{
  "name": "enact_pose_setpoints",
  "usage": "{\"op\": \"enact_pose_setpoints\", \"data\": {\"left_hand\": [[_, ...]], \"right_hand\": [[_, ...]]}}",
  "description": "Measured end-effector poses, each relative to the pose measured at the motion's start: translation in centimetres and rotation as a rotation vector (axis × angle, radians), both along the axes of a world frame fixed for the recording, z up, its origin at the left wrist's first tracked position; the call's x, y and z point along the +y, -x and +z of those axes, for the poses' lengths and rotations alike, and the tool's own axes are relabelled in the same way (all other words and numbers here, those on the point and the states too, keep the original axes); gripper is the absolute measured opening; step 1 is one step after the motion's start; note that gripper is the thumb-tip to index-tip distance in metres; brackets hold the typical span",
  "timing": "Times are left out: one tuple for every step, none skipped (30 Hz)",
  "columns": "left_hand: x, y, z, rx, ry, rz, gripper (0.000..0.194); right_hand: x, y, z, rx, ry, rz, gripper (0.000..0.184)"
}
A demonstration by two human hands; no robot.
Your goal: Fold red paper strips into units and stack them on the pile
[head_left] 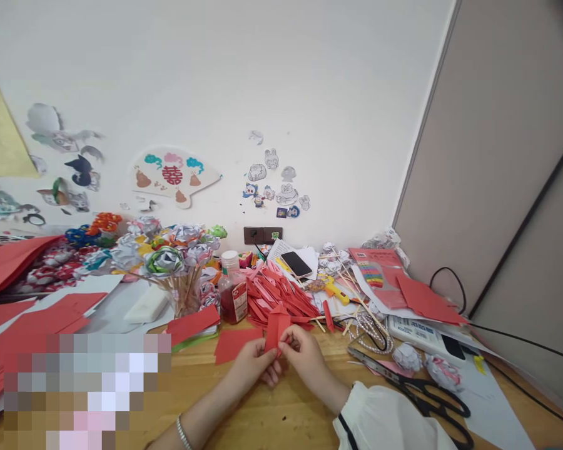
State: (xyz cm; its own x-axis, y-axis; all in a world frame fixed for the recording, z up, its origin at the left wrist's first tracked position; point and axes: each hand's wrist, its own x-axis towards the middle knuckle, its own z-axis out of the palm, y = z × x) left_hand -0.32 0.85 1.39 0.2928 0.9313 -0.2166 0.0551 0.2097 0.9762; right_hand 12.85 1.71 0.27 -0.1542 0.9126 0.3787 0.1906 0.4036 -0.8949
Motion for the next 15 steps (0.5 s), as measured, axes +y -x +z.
{"op": "enact_pose_setpoints", "data": {"left_hand": [[0.0,-0.05,-0.06,0.001,-0.006,0.0,0.036],[0.0,-0.08,-0.11,0.005,-0.017,-0.002,0.036],[-0.01,-0.1,-0.14,0.01,-0.03,-0.004,0.037],[0.0,-0.1,-0.16,0.016,-0.045,-0.008,0.037],[0.0,-0.08,-0.18,0.02,-0.058,-0.012,0.038],[0.02,-0.05,-0.19,0.021,-0.068,-0.014,0.038],[0.04,-0.02,-0.2,0.021,-0.073,-0.015,0.039],[0.07,0.0,-0.21,0.02,-0.073,-0.017,0.039],[0.09,0.02,-0.21,0.016,-0.07,-0.018,0.039],[0.11,0.02,-0.21,0.013,-0.067,-0.02,0.04],[0.11,0.0,-0.19,0.009,-0.067,-0.019,0.039],[0.11,-0.02,-0.15,0.005,-0.067,-0.018,0.039],[0.1,-0.04,-0.11,0.001,-0.069,-0.015,0.038],[0.09,-0.06,-0.05,-0.002,-0.069,-0.01,0.037],[0.08,-0.06,0.02,-0.005,-0.069,-0.006,0.035]], "right_hand": [[0.04,-0.01,-0.06,0.001,0.001,-0.008,0.007],[0.07,-0.02,-0.1,0.001,0.0,-0.011,0.007],[0.1,-0.04,-0.11,0.002,-0.004,-0.009,0.007],[0.11,-0.06,-0.11,0.001,-0.009,-0.004,0.007],[0.11,-0.08,-0.08,0.0,-0.011,0.003,0.006],[0.09,-0.11,-0.05,-0.001,-0.009,0.011,0.006],[0.06,-0.13,-0.01,-0.003,-0.005,0.02,0.006],[0.03,-0.15,0.01,-0.005,0.0,0.03,0.006],[0.01,-0.15,0.01,-0.006,0.005,0.039,0.007],[-0.01,-0.15,-0.01,-0.002,0.009,0.047,0.007],[-0.01,-0.14,-0.05,0.006,0.016,0.057,0.007],[0.0,-0.13,-0.12,0.018,0.024,0.067,0.006],[0.02,-0.13,-0.2,0.032,0.033,0.078,0.006],[0.06,-0.14,-0.27,0.042,0.039,0.088,0.006],[0.1,-0.18,-0.33,0.042,0.037,0.091,0.008]]}}
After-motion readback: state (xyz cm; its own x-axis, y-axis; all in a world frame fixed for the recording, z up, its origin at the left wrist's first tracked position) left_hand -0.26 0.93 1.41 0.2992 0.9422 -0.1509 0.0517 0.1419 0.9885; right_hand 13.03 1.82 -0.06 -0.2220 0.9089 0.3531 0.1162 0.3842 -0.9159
